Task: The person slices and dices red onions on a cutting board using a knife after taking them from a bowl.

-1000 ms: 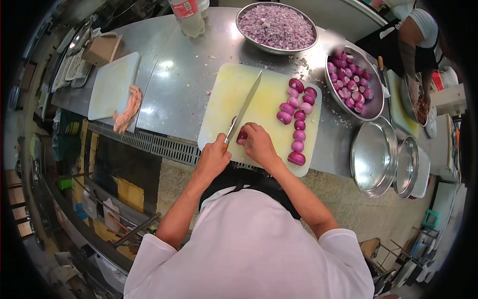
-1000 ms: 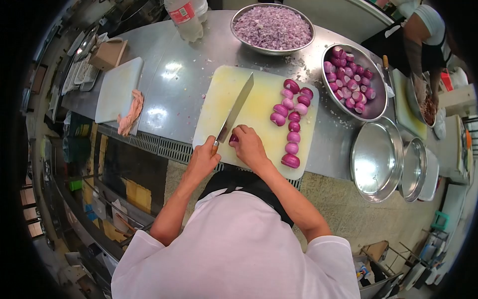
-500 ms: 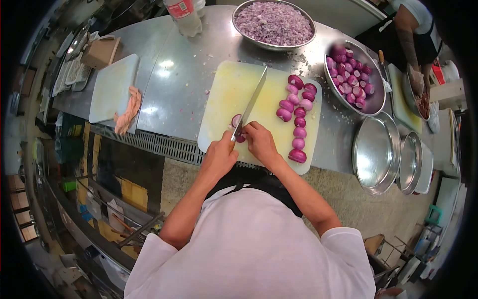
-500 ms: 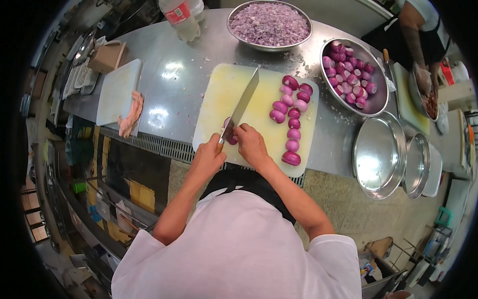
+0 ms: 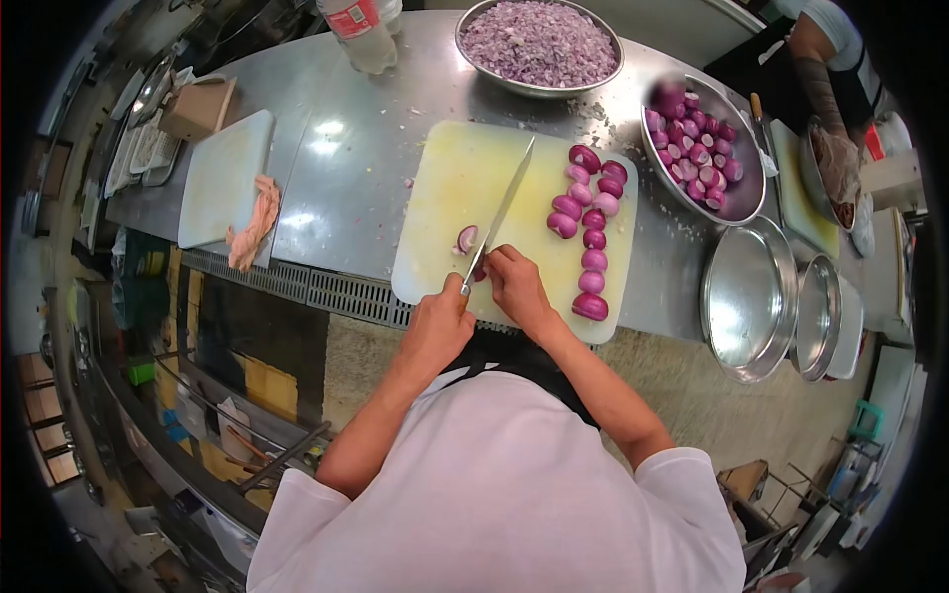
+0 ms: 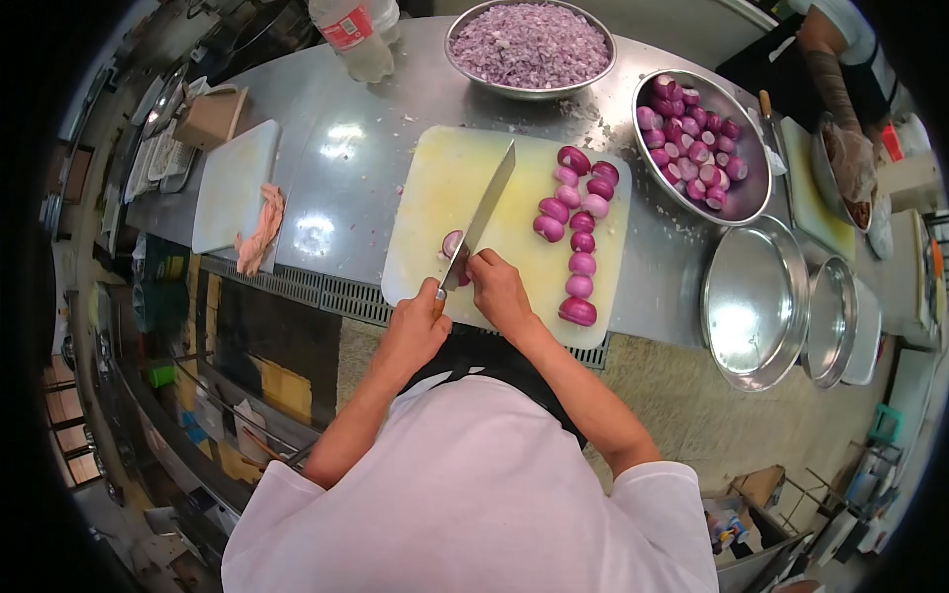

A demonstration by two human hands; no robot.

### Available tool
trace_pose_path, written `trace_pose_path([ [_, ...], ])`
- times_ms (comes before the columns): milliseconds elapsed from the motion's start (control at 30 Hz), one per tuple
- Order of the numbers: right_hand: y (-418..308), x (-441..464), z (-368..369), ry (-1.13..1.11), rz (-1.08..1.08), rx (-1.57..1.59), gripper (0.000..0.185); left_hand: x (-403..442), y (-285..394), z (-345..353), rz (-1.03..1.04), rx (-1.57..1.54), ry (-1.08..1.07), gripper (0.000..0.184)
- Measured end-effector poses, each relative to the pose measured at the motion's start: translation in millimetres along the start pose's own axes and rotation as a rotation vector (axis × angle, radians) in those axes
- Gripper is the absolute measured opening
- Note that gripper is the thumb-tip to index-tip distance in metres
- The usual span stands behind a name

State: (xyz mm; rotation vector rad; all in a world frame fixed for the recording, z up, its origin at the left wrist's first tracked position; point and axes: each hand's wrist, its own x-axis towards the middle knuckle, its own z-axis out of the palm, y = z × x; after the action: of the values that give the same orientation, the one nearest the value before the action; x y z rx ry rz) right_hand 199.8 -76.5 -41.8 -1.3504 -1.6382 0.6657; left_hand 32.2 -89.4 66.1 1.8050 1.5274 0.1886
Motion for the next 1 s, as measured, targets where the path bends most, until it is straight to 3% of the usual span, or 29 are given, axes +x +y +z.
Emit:
trace_pose_path([
  [200, -0.4, -1.3, -3.0, -0.014, -0.006, -0.014, 0.008, 31.8, -9.6, 19.9, 0.114, -0.035, 0.044, 0.03],
  [333, 2.9, -3.2, -0.5, 0.006, -0.015, -0.024, 0.009, 7.4, 5.1, -0.1, 0.037, 0.004, -0.022, 0.032],
  [500, 8.2, -5.3, -0.1, 0.005, -0.017, -0.031, 0.009, 33.1, -14.4, 31.0, 0.128, -0.024, 0.084, 0.031],
  [667, 6.0, -2.5, -0.2, 0.02, -0.032, -0.021, 0.009, 24.9, -12.4, -2.3, 0.111, -0.08, 0.119, 0.033],
  [700, -3.1, 0.6, 1.5, 0.01, 0.059, -0.029, 0.01, 19.0, -13.9, -9.7, 0.059, -0.099, 0.133, 0.032],
  [767, -13.2, 3.0, 7.4, 0.015, 0.159, -0.045, 0.011, 22.3, -40.3, -8.5, 0.175, -0.102, 0.231, 0.028],
  [833, -18.1, 4.1, 13.2, 0.013, 0.013, -0.106, 0.012, 30.1, -57.2, -12.7, 0.065, -0.1, 0.246, 0.025],
  [867, -16.8, 2.9, 15.5, -0.044, 0.063, -0.101, 0.012, 33.4, -61.7, -15.7, -0.087, -0.123, 0.141, 0.032],
  [1000, 1.3, -0.2, -13.0, -0.005, 0.077, -0.252, 0.018, 35.7, -76.9, -11.3, -0.109, -0.144, 0.116, 0.033],
])
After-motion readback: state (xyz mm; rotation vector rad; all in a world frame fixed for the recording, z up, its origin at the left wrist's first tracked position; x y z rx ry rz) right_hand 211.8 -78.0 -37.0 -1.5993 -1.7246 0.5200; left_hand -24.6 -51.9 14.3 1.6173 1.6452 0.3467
